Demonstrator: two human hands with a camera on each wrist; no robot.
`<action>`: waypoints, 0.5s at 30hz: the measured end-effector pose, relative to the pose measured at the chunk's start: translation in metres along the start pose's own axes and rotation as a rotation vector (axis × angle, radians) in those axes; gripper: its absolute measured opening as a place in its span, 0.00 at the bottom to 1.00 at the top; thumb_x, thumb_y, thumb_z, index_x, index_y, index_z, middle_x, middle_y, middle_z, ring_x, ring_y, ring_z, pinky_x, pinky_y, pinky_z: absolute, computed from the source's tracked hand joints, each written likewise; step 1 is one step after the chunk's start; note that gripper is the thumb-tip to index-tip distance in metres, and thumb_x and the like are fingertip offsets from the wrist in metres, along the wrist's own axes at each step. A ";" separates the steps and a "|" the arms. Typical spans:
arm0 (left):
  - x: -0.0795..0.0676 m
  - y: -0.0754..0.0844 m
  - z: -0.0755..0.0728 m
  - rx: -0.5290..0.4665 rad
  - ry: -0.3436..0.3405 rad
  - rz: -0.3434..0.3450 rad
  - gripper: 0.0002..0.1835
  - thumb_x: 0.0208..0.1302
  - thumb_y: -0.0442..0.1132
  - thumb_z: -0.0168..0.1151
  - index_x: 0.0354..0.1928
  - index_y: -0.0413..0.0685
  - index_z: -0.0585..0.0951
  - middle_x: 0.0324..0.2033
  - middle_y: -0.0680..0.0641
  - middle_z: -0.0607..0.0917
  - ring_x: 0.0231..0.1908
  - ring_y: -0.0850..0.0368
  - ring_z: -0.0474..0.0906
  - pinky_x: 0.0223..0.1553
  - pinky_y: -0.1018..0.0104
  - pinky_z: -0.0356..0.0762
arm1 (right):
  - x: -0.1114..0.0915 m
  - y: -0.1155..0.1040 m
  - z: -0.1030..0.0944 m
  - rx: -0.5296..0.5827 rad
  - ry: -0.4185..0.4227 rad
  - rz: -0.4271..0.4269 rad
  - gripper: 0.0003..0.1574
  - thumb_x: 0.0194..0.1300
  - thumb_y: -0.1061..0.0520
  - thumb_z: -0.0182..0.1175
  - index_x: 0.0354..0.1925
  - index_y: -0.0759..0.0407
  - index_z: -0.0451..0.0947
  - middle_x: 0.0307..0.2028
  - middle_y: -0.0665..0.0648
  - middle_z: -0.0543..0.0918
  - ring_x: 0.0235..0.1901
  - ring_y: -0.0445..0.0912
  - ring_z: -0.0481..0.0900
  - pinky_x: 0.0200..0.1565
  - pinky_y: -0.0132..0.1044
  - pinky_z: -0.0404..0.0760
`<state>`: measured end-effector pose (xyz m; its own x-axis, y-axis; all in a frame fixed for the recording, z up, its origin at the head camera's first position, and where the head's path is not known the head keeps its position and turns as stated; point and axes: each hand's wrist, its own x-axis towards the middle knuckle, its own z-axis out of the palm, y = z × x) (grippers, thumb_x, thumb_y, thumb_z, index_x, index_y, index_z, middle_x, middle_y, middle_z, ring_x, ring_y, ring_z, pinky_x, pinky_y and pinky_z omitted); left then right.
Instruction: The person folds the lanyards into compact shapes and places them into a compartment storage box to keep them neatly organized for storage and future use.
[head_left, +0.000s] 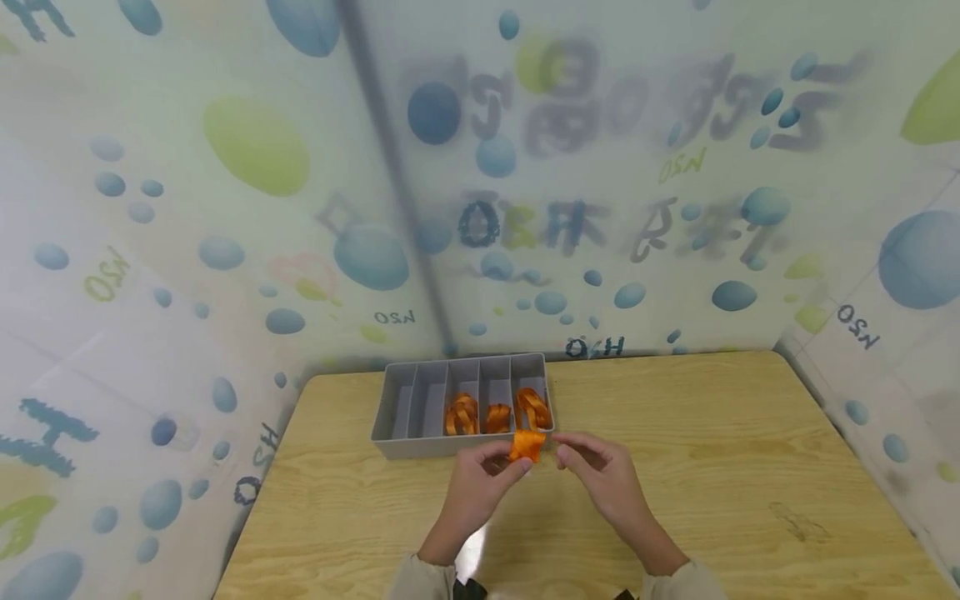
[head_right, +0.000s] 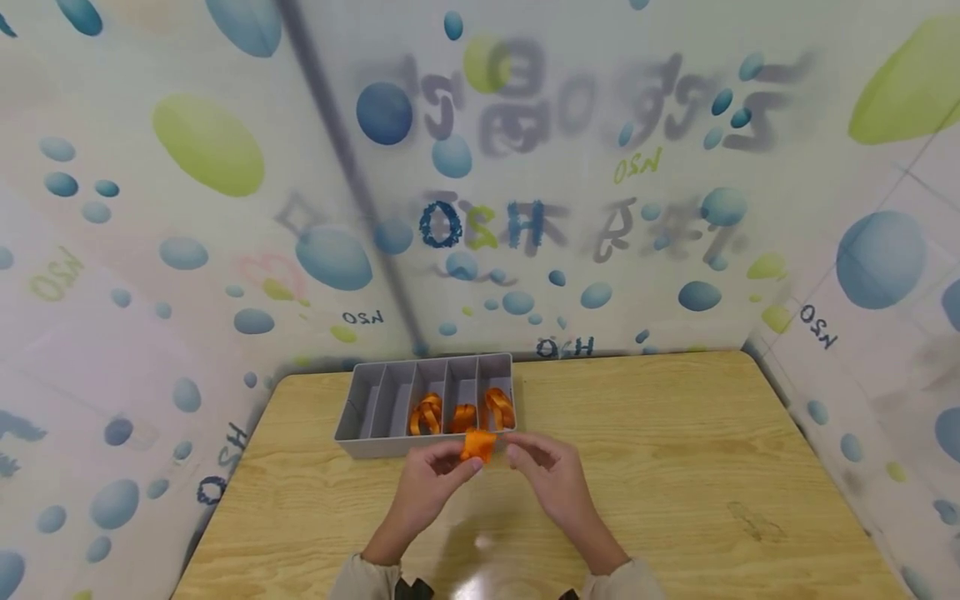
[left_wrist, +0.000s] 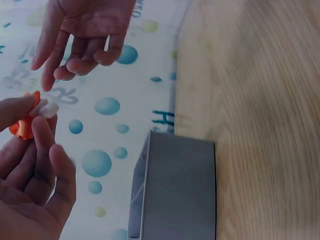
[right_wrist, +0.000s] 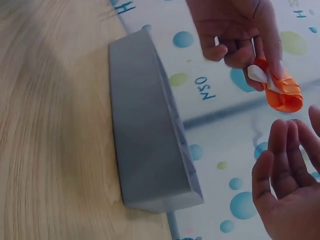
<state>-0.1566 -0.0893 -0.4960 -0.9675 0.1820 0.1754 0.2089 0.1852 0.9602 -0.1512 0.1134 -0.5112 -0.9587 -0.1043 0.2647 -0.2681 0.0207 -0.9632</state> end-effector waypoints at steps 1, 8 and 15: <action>0.001 -0.002 -0.001 0.016 0.030 0.007 0.08 0.59 0.35 0.72 0.40 0.39 0.88 0.31 0.44 0.88 0.28 0.62 0.81 0.32 0.69 0.80 | 0.001 0.003 0.000 -0.023 0.012 -0.002 0.14 0.70 0.63 0.60 0.51 0.68 0.82 0.41 0.58 0.87 0.37 0.44 0.84 0.42 0.35 0.83; 0.009 -0.024 -0.016 0.170 0.196 0.077 0.11 0.57 0.35 0.74 0.39 0.34 0.87 0.30 0.43 0.87 0.27 0.59 0.81 0.30 0.69 0.80 | 0.008 0.027 0.001 -0.118 0.083 0.044 0.19 0.68 0.61 0.63 0.55 0.67 0.80 0.51 0.64 0.84 0.46 0.40 0.81 0.47 0.35 0.81; 0.020 -0.039 -0.035 0.201 0.312 0.117 0.10 0.56 0.32 0.74 0.37 0.31 0.85 0.30 0.40 0.86 0.24 0.59 0.79 0.27 0.68 0.79 | 0.016 0.040 0.002 -0.196 0.131 0.066 0.19 0.67 0.59 0.65 0.55 0.65 0.80 0.49 0.60 0.85 0.47 0.46 0.82 0.47 0.35 0.80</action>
<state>-0.1889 -0.1265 -0.5226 -0.9257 -0.0838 0.3688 0.3143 0.3721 0.8734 -0.1771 0.1109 -0.5459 -0.9754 0.0333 0.2181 -0.2060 0.2170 -0.9542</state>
